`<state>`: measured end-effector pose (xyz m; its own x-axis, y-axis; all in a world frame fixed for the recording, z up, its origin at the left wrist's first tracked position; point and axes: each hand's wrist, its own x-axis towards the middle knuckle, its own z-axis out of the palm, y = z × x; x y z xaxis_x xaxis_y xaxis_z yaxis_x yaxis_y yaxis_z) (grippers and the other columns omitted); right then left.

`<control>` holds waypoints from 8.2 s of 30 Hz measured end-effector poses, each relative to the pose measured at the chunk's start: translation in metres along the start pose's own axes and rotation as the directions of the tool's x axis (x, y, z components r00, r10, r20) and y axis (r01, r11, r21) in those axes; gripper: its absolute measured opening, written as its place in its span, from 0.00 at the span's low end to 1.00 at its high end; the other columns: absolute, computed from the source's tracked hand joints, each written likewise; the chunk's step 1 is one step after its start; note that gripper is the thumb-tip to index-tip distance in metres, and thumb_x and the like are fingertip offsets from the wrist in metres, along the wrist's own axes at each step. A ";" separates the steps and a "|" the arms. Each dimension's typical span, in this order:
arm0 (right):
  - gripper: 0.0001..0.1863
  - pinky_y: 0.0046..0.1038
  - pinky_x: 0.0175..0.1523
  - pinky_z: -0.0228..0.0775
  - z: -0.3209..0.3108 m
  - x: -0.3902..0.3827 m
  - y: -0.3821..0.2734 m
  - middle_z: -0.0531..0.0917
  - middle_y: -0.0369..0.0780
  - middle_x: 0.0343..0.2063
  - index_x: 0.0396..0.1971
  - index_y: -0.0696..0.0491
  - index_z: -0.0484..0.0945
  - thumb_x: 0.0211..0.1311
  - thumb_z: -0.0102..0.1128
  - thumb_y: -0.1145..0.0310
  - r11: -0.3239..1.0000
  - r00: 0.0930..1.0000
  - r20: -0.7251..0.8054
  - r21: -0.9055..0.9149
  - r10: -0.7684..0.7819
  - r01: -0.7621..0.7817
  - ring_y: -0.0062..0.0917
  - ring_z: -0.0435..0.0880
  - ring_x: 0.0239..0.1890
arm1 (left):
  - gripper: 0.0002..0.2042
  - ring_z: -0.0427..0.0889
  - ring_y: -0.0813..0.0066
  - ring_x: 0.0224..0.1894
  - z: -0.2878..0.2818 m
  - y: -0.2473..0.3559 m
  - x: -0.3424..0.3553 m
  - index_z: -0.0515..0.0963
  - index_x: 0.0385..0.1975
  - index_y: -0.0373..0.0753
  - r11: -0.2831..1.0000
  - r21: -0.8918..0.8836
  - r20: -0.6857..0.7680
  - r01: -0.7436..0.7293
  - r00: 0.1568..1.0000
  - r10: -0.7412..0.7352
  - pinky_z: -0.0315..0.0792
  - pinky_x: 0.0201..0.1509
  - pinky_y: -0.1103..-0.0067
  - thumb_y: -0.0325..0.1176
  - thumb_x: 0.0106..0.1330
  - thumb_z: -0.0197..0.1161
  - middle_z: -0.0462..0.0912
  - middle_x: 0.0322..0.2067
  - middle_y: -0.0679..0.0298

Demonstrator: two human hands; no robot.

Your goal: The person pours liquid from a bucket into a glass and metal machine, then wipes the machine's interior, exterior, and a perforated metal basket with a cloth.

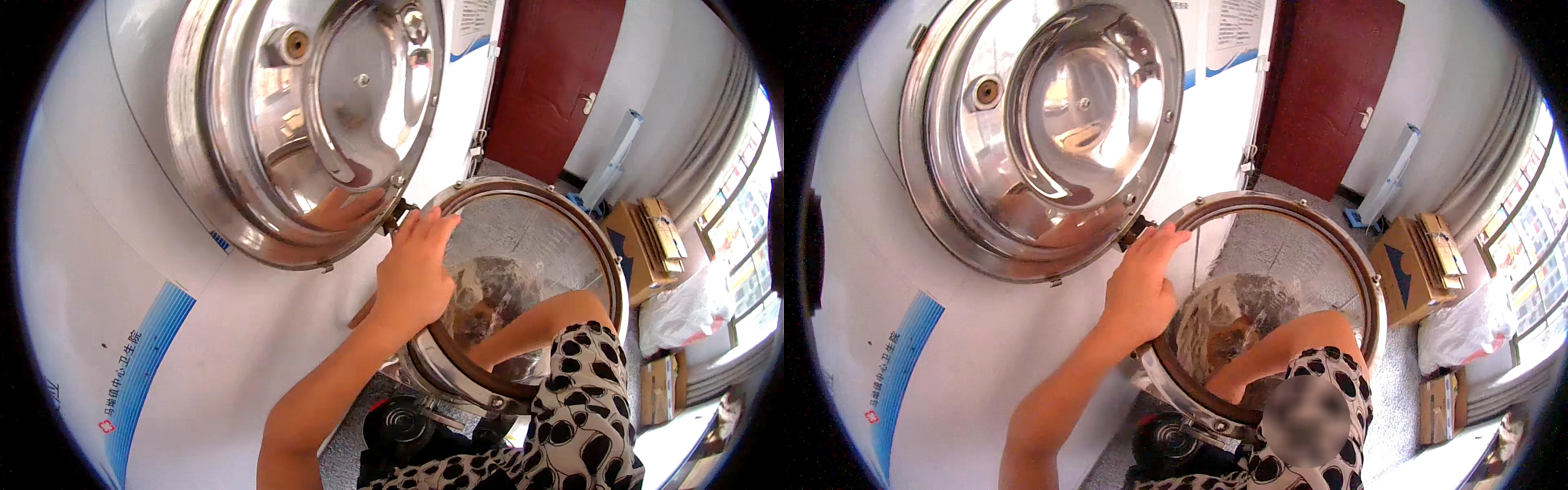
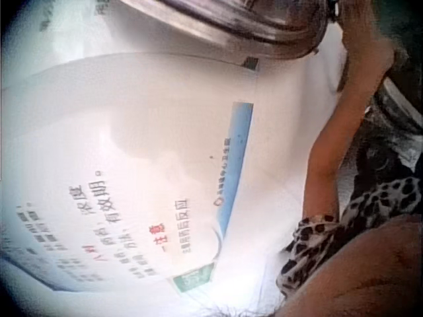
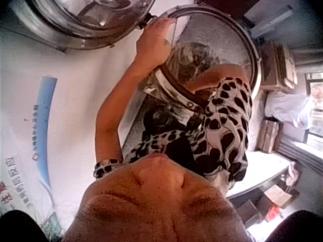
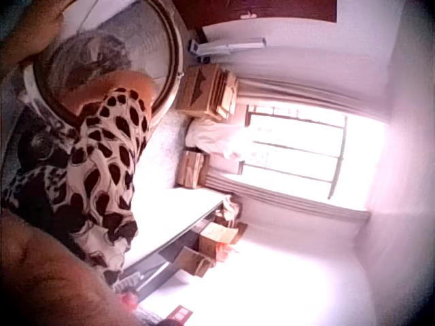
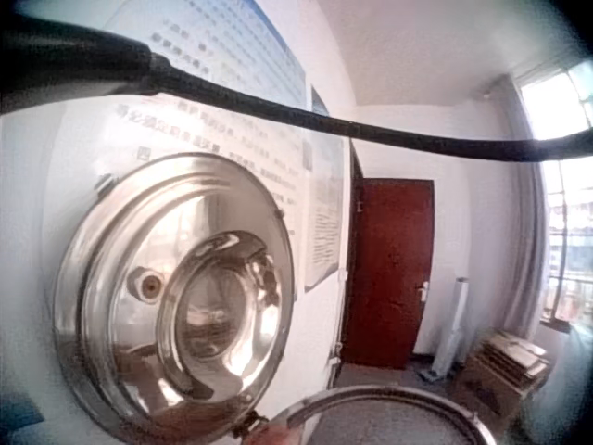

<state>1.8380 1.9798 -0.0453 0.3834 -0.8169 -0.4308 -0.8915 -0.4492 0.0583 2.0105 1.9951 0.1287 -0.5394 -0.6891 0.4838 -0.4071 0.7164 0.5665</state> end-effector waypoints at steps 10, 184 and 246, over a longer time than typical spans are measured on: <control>0.20 0.33 0.54 0.61 -0.050 -0.054 0.023 0.72 0.40 0.48 0.47 0.47 0.71 0.52 0.50 0.65 0.794 0.919 -0.253 -0.600 -0.302 0.096 0.31 0.70 0.51 | 0.21 0.61 0.53 0.58 0.007 -0.007 -0.001 0.71 0.42 0.45 1.000 0.011 -0.013 -0.010 1.000 0.010 0.61 0.57 0.65 0.18 0.46 0.47 0.65 0.54 0.56; 0.17 0.33 0.35 0.71 -0.116 -0.191 0.057 0.76 0.39 0.32 0.36 0.44 0.77 0.40 0.60 0.68 0.606 0.934 -0.091 -0.738 0.346 -0.296 0.32 0.76 0.39 | 0.18 0.61 0.60 0.58 0.019 -0.027 -0.006 0.74 0.39 0.46 0.995 -0.073 -0.035 0.065 0.997 -0.068 0.59 0.58 0.68 0.20 0.49 0.47 0.67 0.54 0.61; 0.08 0.27 0.33 0.75 -0.251 -0.265 -0.012 0.73 0.39 0.28 0.35 0.58 0.69 0.55 0.44 0.76 0.126 0.323 -0.552 0.626 0.768 0.770 0.22 0.75 0.28 | 0.30 0.69 0.58 0.49 0.047 0.046 0.058 0.65 0.52 0.40 0.491 -0.554 0.661 0.672 0.714 -0.232 0.65 0.46 0.51 0.37 0.49 0.68 0.70 0.47 0.55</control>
<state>1.8075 2.1108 0.2938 -0.4278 -0.8090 0.4030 0.0319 -0.4591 -0.8878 1.9256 1.9931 0.1514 -0.7776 -0.5864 -0.2267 -0.1545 -0.1713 0.9730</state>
